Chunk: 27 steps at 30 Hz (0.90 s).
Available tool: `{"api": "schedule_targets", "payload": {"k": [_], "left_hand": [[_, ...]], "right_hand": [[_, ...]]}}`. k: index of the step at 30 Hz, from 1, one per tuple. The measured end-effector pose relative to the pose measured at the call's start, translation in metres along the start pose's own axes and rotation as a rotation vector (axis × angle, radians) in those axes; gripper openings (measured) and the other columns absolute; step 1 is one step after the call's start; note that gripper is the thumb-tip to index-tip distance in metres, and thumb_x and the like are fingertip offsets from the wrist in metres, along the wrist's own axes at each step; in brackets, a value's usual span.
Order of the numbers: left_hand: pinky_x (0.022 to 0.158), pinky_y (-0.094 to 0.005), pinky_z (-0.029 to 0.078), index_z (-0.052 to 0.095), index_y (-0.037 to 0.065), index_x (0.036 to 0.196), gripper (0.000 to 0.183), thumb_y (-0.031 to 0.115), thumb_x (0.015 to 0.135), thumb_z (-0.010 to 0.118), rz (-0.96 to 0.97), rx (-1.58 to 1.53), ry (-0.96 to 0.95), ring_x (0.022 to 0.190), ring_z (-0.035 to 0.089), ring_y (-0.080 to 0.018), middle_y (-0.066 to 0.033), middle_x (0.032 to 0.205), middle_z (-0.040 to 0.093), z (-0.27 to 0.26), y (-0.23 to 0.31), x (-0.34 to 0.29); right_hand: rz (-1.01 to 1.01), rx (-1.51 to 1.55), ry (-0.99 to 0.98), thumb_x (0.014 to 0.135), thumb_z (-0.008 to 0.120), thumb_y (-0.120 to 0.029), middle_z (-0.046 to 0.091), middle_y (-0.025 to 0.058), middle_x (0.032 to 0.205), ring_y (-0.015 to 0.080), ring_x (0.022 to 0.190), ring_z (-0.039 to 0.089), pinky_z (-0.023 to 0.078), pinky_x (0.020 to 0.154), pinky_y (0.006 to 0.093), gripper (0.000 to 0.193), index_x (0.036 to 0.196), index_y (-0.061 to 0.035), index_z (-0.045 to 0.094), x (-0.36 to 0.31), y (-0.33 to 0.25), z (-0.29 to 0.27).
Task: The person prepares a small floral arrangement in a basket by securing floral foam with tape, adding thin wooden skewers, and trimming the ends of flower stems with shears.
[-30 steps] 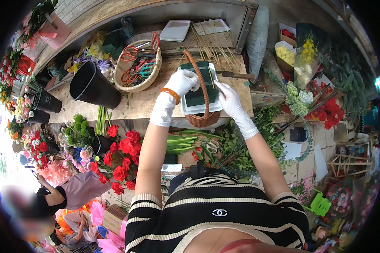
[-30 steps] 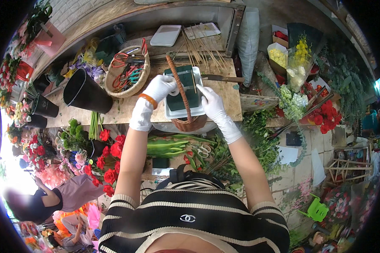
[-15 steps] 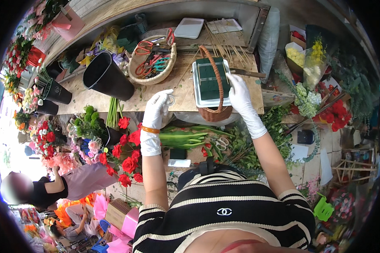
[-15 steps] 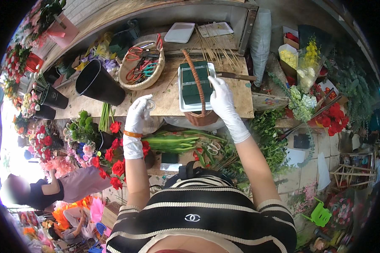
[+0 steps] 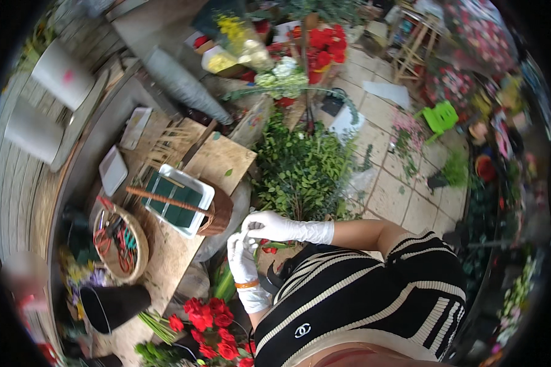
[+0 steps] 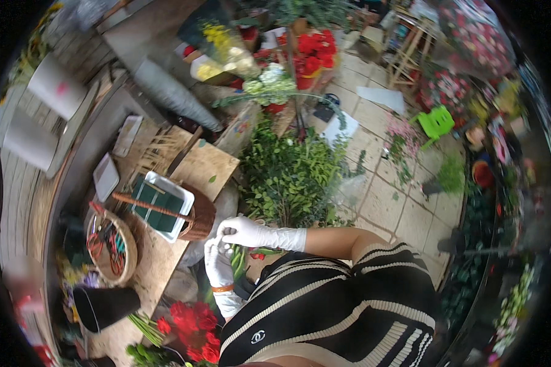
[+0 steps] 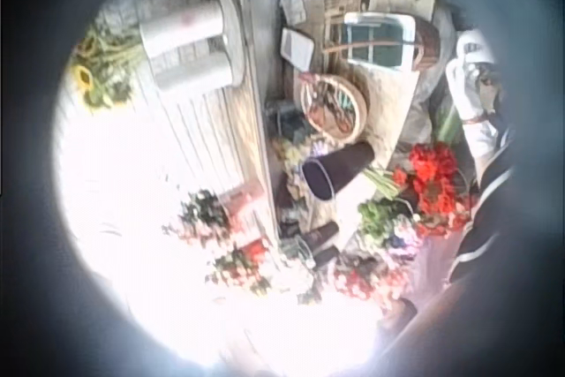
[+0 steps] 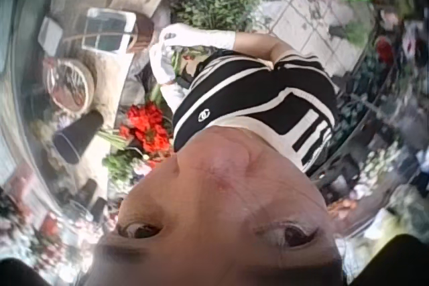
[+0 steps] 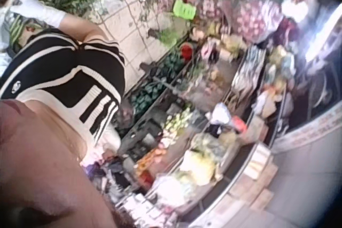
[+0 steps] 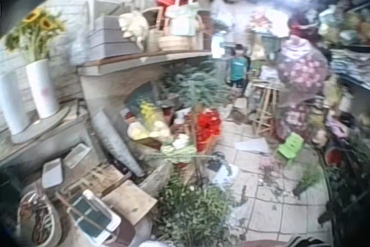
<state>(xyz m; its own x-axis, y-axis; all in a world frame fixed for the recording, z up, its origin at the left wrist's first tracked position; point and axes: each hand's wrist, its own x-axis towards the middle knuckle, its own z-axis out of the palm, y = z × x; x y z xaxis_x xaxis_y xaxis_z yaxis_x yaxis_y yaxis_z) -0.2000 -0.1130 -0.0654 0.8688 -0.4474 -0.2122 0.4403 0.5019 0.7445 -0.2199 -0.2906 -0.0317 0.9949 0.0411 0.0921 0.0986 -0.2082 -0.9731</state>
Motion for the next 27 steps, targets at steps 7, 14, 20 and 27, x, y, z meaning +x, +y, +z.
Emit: {"api": "schedule_targets", "payload": {"k": [7, 14, 20, 27], "left_hand": [[0.085, -0.0319, 0.048, 0.056, 0.005, 0.125, 0.034, 0.023, 0.097, 0.051, -0.196, 0.468, -0.199, 0.095, 0.061, -0.0154, -0.007, 0.123, 0.059, 0.005, -0.003, 0.002], [0.079, -0.0244, 0.048, 0.066, 0.006, 0.112, 0.021, 0.015, 0.094, 0.059, -0.404, 0.725, -0.203, 0.082, 0.06, -0.0108, -0.0033, 0.101, 0.068, -0.121, -0.119, 0.011], [0.085, -0.0345, 0.049, 0.068, 0.004, 0.106, 0.031, 0.029, 0.09, 0.062, -0.368, 1.457, -0.368, 0.09, 0.065, -0.0223, -0.0135, 0.101, 0.07, -0.225, -0.193, -0.027], [0.078, -0.0369, 0.048, 0.066, 0.004, 0.101, 0.03, 0.03, 0.09, 0.057, -0.631, 2.014, -0.685, 0.09, 0.064, -0.0246, -0.0137, 0.1, 0.067, -0.365, -0.218, -0.1]], "right_hand": [[-0.193, -0.497, 0.688, 0.084, 0.067, -0.007, 0.064, 0.0034, 0.085, 0.0184, 0.082, 0.062, 0.049, 0.074, 0.0307, 0.006, 0.087, -0.0126, 0.068, -0.055, -0.096, -0.091], [-0.904, -0.982, 1.496, 0.087, 0.059, 0.009, 0.068, 0.0191, 0.097, 0.0258, 0.082, 0.069, 0.057, 0.08, 0.0334, 0.019, 0.105, 0.0034, 0.06, -0.16, -0.24, -0.127], [-0.459, -1.238, 1.376, 0.079, 0.069, 0.001, 0.067, 0.0135, 0.099, 0.0242, 0.086, 0.066, 0.053, 0.08, 0.0329, 0.026, 0.104, -0.0019, 0.065, -0.195, -0.182, -0.127], [0.212, -0.881, 1.057, 0.086, 0.063, -0.012, 0.066, 0.0149, 0.097, 0.028, 0.089, 0.064, 0.05, 0.081, 0.035, 0.032, 0.118, -0.0073, 0.063, -0.262, -0.115, -0.118]]}}
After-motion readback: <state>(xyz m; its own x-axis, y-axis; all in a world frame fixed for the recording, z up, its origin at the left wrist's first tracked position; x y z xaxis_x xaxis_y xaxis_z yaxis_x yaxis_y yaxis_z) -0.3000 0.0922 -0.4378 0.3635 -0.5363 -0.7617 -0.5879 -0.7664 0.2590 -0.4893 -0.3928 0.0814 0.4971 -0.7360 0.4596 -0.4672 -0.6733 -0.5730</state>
